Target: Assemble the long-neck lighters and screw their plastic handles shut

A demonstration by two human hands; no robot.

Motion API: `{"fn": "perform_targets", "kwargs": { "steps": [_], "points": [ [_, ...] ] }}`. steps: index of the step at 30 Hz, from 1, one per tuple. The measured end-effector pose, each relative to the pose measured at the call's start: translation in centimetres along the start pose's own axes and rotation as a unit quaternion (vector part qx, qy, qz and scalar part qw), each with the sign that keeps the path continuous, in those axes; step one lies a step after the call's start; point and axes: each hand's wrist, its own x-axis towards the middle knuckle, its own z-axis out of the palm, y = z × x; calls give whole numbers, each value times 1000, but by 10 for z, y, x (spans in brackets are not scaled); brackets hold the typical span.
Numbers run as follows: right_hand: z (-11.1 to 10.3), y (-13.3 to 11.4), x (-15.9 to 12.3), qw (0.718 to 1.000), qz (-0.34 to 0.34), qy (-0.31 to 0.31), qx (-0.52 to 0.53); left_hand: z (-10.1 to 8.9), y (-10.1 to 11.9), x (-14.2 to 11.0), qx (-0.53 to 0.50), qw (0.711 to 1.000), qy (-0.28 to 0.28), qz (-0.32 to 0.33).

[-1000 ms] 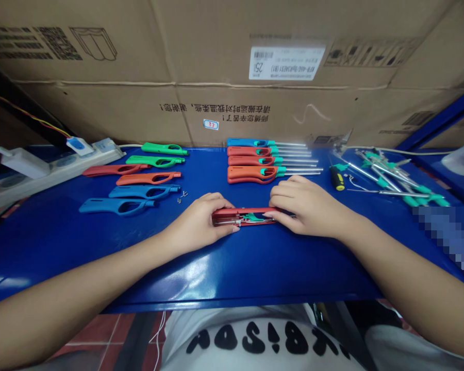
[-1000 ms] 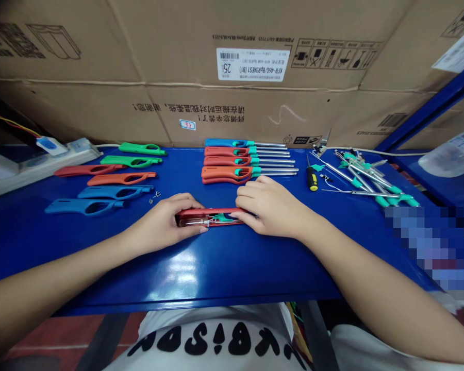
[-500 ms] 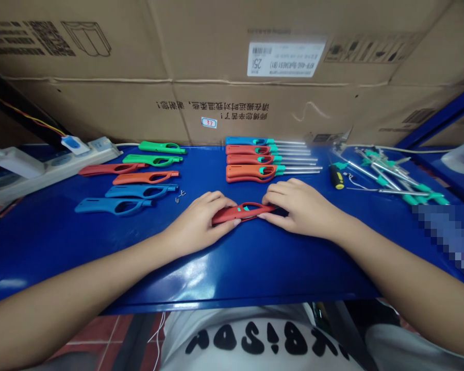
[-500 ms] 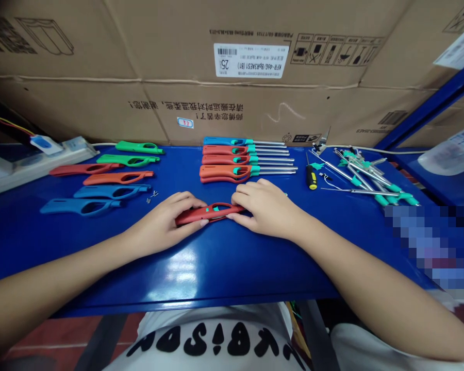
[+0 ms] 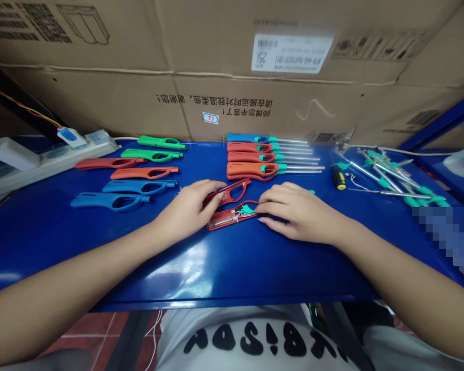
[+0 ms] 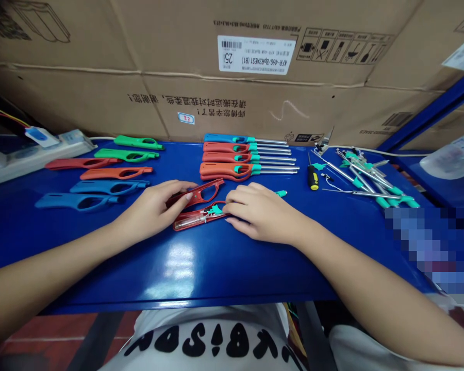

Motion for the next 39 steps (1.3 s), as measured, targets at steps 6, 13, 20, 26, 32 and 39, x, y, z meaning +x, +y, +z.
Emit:
{"fn": "perform_targets", "kwargs": {
  "steps": [6,13,20,26,32,39],
  "points": [
    [4,0,-1,1000,-4,2,11,-5,5,-2,98,993,24,58],
    [5,-3,-1,998,17,-4,53,-4,23,-12,80,986,-58,132],
    [4,-6,-1,1000,8,5,15,4,16,-16,75,982,-86,154],
    [0,-6,-1,1000,-1,22,14,8,16,-16,65,981,-95,156],
    [-1,-5,-1,1000,-5,12,-8,9,14,-16,90,976,-82,178],
    [1,-2,0,999,-28,23,-23,8,15,-16,105,973,-82,187]
  ]
}}
